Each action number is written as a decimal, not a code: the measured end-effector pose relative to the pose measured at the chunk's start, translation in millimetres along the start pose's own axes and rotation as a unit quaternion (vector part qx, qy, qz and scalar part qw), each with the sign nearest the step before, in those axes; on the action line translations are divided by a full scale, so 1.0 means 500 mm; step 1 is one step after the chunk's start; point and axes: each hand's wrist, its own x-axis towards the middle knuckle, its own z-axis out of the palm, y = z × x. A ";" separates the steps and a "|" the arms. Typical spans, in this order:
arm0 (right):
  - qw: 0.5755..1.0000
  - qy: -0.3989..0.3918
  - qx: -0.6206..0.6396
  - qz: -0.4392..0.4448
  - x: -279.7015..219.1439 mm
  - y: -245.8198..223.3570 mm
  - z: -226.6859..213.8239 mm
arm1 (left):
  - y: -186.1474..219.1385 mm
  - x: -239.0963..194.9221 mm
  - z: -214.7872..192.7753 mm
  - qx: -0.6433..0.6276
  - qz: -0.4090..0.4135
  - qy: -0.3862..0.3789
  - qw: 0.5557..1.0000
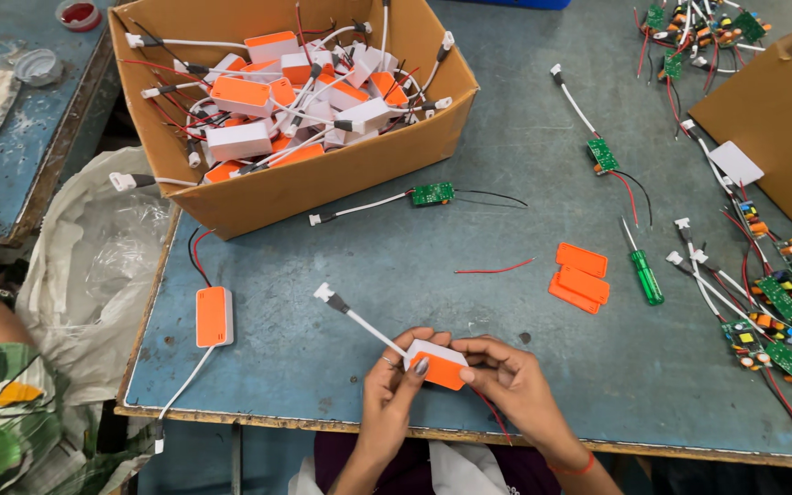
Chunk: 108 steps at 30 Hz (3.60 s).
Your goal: The person assembles small electronic devices by placing circuit boards into white plastic housings, connecting wires, and closing orange covers. Completed units are placed into a cardboard box. The person repeats this process for multiple units.
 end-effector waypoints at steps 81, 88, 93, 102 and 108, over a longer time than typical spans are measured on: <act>0.998 -0.017 0.017 -0.053 0.046 0.119 -0.029 | -0.038 0.064 -0.008 0.100 -0.016 0.027 0.994; 0.996 0.022 0.073 -0.044 0.067 0.147 -0.064 | 0.053 0.102 0.039 0.059 -0.040 0.032 0.997; 0.986 0.090 0.122 -0.074 0.061 0.152 -0.122 | 0.212 0.231 0.031 0.045 0.095 0.071 0.992; 0.989 0.106 0.065 -0.081 0.064 0.208 -0.146 | 0.320 0.553 -0.085 -0.036 0.176 0.187 0.966; 0.991 0.089 0.044 -0.095 0.056 0.207 -0.132 | 0.281 0.435 -0.085 -0.055 0.247 0.155 0.955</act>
